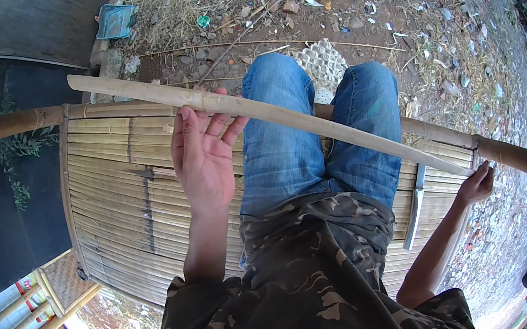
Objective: Shaving and thinning a bamboo slat using a hand-held knife.
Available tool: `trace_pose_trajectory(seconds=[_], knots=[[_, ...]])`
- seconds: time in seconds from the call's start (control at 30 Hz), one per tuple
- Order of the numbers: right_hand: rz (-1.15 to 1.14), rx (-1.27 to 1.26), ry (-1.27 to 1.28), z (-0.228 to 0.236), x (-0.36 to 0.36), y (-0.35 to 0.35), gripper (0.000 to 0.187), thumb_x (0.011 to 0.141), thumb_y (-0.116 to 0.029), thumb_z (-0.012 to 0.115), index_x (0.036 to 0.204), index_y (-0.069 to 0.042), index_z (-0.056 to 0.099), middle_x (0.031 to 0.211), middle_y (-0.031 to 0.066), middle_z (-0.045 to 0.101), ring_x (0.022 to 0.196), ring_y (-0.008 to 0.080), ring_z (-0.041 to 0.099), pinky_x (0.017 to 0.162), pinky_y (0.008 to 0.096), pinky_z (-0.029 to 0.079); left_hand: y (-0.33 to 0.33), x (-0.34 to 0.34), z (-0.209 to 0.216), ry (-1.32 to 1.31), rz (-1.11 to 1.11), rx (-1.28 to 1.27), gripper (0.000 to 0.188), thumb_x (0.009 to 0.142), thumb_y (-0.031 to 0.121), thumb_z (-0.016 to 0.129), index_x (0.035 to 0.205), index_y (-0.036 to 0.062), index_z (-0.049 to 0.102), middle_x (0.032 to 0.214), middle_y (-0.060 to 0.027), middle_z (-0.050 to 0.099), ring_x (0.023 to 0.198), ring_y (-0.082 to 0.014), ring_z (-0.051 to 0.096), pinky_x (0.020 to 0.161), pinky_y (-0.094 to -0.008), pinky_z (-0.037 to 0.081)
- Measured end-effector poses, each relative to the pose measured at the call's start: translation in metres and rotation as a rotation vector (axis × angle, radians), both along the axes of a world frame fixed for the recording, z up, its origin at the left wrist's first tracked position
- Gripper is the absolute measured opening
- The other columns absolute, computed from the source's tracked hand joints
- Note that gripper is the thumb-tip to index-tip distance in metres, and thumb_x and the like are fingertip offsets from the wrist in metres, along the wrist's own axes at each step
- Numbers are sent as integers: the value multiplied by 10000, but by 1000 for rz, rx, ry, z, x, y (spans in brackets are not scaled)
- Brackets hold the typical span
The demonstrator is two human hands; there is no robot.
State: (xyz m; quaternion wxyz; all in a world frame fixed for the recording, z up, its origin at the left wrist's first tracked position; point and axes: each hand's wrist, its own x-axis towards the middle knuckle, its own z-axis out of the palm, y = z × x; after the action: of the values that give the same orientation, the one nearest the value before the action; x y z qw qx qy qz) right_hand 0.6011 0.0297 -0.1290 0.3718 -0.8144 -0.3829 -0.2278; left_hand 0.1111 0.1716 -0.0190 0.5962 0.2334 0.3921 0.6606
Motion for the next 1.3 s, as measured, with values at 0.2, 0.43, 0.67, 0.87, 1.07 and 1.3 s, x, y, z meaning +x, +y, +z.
trace_pose_trajectory(seconds=[0.2, 0.43, 0.67, 0.87, 1.07, 1.3], knots=[[-43, 153, -57, 21, -12, 5, 465, 980, -392, 413, 644, -80, 486, 547, 51, 393, 466, 215, 378, 464, 373, 302, -13, 4, -18, -92, -146, 35, 411, 1033, 332, 407, 1312, 32, 426, 1240, -164, 553, 1163, -318, 565, 984, -502, 488], [191, 263, -349, 51, -44, 24, 426, 974, -248, 418, 599, -49, 444, 584, 57, 464, 571, 202, 441, 627, 359, 361, -29, 44, -16, -34, -368, -158, 425, 1033, 310, 402, 1337, 14, 392, 1316, -192, 507, 1211, -359, 536, 956, -503, 521], [254, 479, 2, 41, -108, 64, 157, 921, -139, 550, 946, 4, 492, 922, 98, 519, 867, 215, 527, 813, 398, 463, -12, 9, -28, -77, -125, -100, 407, 1045, 249, 367, 1354, -16, 360, 1396, -217, 445, 1271, -384, 480, 951, -497, 527], [177, 776, 1337, 40, -173, 71, 434, 973, -239, 508, 1279, 13, 332, 1143, 144, 376, 1121, 266, 442, 998, 440, 426, -6, 1, -33, 43, 92, -42, 386, 1049, 260, 350, 1332, 2, 396, 1421, -209, 417, 1307, -390, 437, 1014, -519, 475], [428, 296, 2015, 38, -229, 77, 561, 970, -277, 558, 1398, -23, 300, 1298, 187, 435, 1207, 303, 496, 961, 433, 479, -13, 9, -33, 127, 132, 61, 391, 1046, 297, 351, 1324, 28, 409, 1415, -206, 418, 1312, -388, 430, 1039, -557, 440], [607, 76, 2145, 60, -283, 102, 245, 965, -211, 586, 1127, -27, 582, 1034, 77, 653, 972, 162, 649, 820, 311, 564, -19, 18, -41, 0, 118, 36, 370, 1039, 277, 393, 1299, 18, 441, 1353, -203, 488, 1282, -361, 473, 1020, -522, 471]])
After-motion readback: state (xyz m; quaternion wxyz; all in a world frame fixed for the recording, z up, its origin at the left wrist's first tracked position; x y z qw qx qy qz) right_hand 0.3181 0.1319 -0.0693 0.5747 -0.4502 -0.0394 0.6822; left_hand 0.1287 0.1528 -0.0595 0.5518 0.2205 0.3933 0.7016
